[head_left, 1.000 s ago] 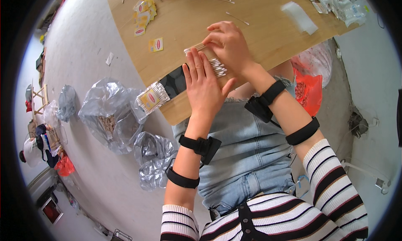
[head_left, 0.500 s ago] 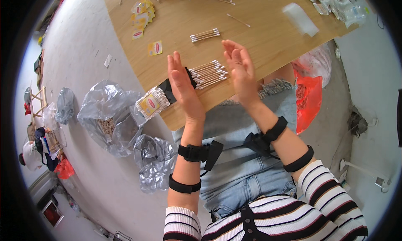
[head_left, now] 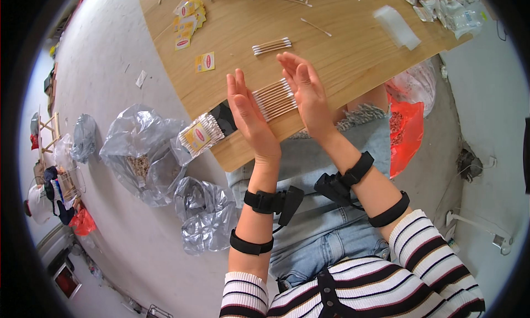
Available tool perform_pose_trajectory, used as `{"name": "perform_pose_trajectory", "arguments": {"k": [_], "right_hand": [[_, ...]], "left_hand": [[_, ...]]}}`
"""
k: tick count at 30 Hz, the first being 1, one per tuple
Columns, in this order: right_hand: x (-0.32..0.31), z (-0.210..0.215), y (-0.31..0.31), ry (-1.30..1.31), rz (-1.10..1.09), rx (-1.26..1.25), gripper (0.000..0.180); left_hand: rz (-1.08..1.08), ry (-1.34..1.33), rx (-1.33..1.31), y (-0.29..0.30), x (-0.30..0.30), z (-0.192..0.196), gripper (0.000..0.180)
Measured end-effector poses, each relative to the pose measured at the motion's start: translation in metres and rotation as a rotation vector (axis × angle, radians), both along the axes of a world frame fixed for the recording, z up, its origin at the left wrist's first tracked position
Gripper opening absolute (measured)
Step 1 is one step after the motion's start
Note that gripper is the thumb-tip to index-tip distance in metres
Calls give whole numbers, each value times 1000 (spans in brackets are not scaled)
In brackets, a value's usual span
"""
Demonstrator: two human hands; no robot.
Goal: Packaging individual cotton swabs into small plastic bags.
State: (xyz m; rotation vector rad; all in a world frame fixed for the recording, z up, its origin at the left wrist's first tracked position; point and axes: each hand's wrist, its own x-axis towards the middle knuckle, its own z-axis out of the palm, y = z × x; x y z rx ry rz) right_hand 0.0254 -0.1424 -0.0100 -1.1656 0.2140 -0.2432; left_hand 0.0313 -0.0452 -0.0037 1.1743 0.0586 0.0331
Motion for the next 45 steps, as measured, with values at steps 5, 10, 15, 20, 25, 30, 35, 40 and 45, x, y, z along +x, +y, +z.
{"name": "perform_pose_trajectory", "arguments": {"k": [5,10,15,20,25,30,35,40,45], "right_hand": [[-4,-5,-3,2,-6,-75,52],[17,-4,2,-119,-60,-799,44],[24,-19,15,-136,-26,-1614,46],[26,-20,14,-193,11,-1695,48],[37,-20,30,-225,14,-1610,47],[54,-24,58,-304,57,-1603,48],[58,-24,78,-310,80,-1544,47],[58,-22,83,-319,118,-1520,46],[59,-21,88,-367,110,-1536,44]], "left_hand": [[-2,6,54,7,-11,-2,75],[41,9,54,16,-14,4,74],[98,-21,101,25,-15,18,69],[356,-211,526,85,7,38,45],[324,-14,1076,147,32,14,36],[212,215,1141,141,36,5,39],[179,247,1010,137,38,-12,47],[138,265,821,142,37,-21,45],[138,257,715,136,36,-17,44]]}}
